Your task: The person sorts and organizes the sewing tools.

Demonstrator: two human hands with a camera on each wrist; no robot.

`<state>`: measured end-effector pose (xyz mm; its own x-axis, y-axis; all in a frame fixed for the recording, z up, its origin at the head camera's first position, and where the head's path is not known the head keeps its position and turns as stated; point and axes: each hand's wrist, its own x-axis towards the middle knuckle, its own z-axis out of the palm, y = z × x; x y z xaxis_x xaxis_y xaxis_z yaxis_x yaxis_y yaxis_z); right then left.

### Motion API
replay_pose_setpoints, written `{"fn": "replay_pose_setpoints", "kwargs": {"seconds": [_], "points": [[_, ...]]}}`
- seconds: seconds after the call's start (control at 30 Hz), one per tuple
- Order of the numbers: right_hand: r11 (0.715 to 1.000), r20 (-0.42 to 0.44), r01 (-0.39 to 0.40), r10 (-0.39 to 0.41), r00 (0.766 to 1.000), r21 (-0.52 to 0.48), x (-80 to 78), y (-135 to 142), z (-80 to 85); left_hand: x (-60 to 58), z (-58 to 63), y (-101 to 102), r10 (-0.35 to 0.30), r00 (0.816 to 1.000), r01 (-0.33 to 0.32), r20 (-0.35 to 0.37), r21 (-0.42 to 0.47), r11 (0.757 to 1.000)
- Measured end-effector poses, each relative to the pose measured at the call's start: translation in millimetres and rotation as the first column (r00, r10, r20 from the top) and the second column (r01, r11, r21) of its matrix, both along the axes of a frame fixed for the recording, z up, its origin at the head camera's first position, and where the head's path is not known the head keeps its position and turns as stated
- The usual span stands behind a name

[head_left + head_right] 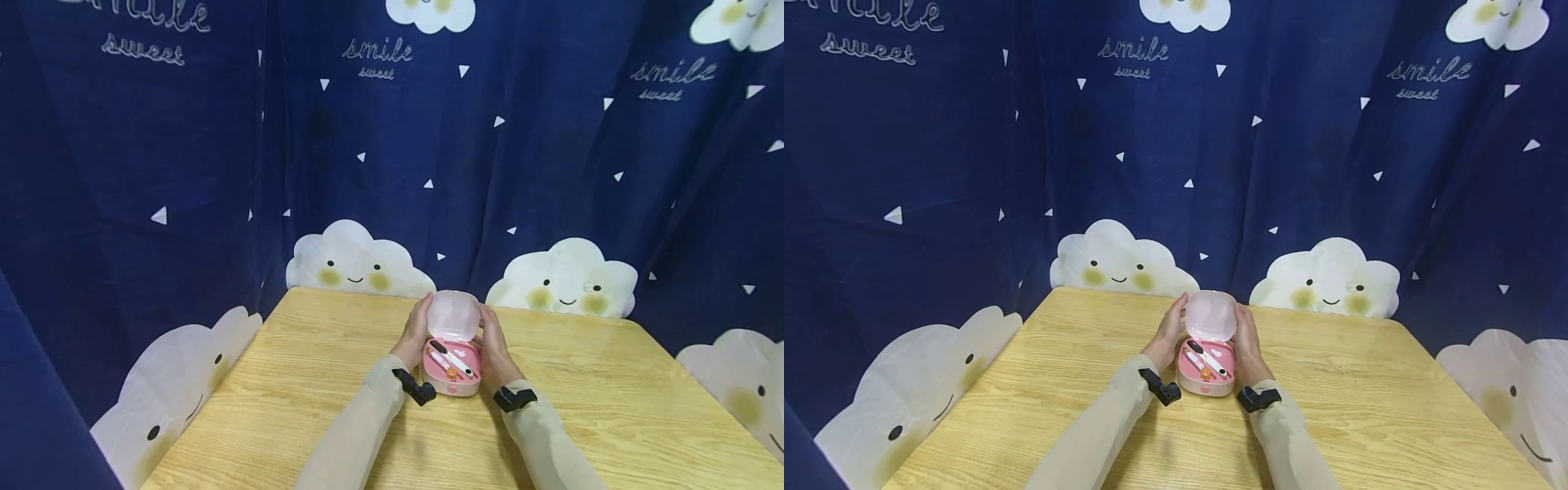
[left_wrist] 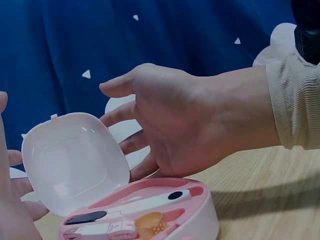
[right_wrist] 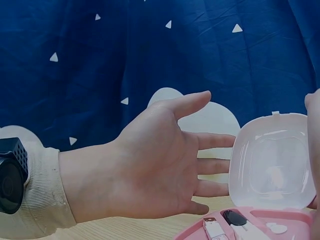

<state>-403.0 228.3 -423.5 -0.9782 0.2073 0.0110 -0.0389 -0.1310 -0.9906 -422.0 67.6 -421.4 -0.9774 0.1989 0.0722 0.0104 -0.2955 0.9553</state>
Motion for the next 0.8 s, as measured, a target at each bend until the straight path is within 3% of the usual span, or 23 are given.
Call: {"fn": "replay_pose_setpoints", "kwargs": {"seconds": [0.2, 0.43, 0.8], "points": [[0.999, 0.027, -0.006, 0.007, 1.000, -0.037, 0.8, 0.4, -0.1, -1.2, -1.6, -1.0, 0.027, 1.000, -0.027, -0.008, -0.034, 0.999], [1.000, 0.055, -0.029, 0.029, 0.998, -0.005, 0.9, 2.0, 2.0, -1.2, 1.0, -2.8, 0.031, 0.999, -0.032, -0.015, -0.068, 0.997], [0.999, 0.008, -0.030, 0.030, 1.000, -0.043, -1.7, 2.1, 0.2, -2.5, 1.7, -4.9, 0.044, 0.999, -0.047, -0.022, -0.105, 0.993]]}}
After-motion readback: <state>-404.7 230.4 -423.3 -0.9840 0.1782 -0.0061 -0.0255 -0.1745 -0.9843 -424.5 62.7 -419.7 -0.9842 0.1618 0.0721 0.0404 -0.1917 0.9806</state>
